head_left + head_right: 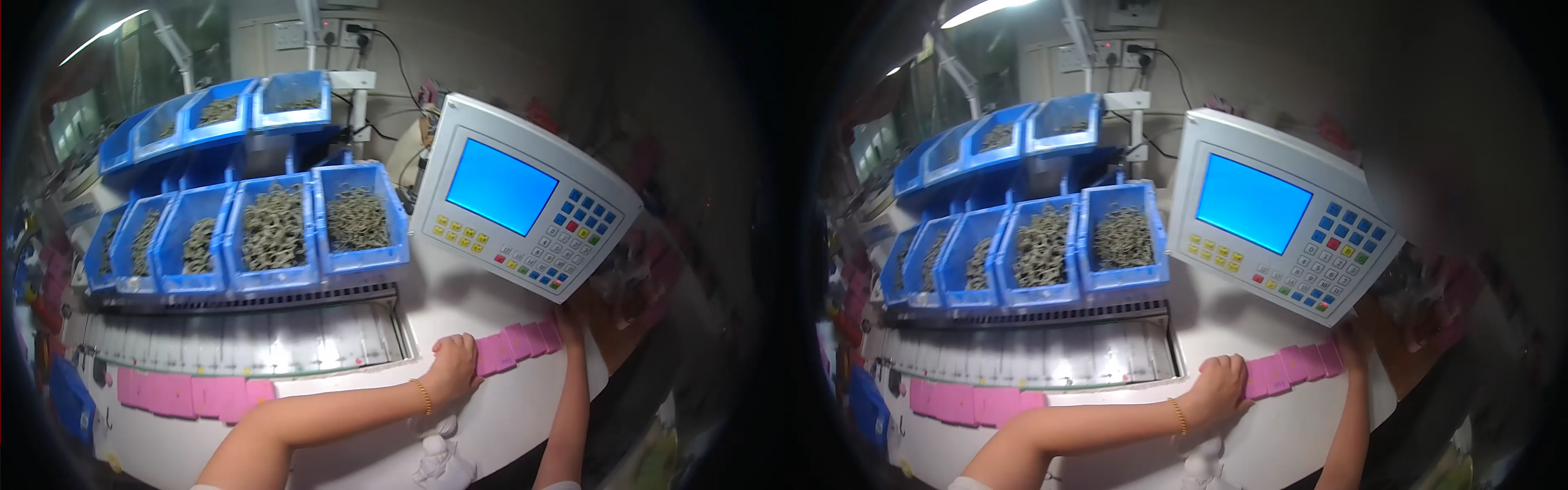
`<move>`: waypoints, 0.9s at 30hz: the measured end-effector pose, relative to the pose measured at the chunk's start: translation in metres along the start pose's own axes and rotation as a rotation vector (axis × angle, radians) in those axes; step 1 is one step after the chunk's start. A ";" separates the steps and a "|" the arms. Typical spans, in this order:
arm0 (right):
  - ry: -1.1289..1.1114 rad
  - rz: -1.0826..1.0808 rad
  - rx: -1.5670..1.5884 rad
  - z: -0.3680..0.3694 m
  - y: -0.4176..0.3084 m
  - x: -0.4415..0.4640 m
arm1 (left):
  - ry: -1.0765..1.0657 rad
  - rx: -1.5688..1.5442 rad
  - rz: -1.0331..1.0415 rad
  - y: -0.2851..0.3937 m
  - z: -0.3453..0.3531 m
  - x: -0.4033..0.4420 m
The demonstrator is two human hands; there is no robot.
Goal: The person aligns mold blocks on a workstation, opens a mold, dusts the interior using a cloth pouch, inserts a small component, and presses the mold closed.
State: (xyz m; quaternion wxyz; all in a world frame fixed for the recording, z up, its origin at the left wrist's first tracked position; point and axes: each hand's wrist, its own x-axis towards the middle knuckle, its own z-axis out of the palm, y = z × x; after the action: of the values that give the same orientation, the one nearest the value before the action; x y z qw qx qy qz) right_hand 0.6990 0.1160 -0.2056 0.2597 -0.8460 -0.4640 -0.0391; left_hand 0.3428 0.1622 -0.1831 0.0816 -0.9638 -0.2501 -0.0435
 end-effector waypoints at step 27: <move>-0.532 -0.934 0.509 0.066 -0.432 -0.294 | -0.309 -0.993 -0.769 0.033 -0.047 -0.493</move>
State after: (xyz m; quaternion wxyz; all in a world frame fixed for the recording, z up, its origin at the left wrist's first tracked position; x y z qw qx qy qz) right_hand 0.1727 0.1106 -0.1786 0.2846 -0.4442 -0.8309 0.1769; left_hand -0.0725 -0.1092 -0.2033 -0.4323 -0.7236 -0.5366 -0.0408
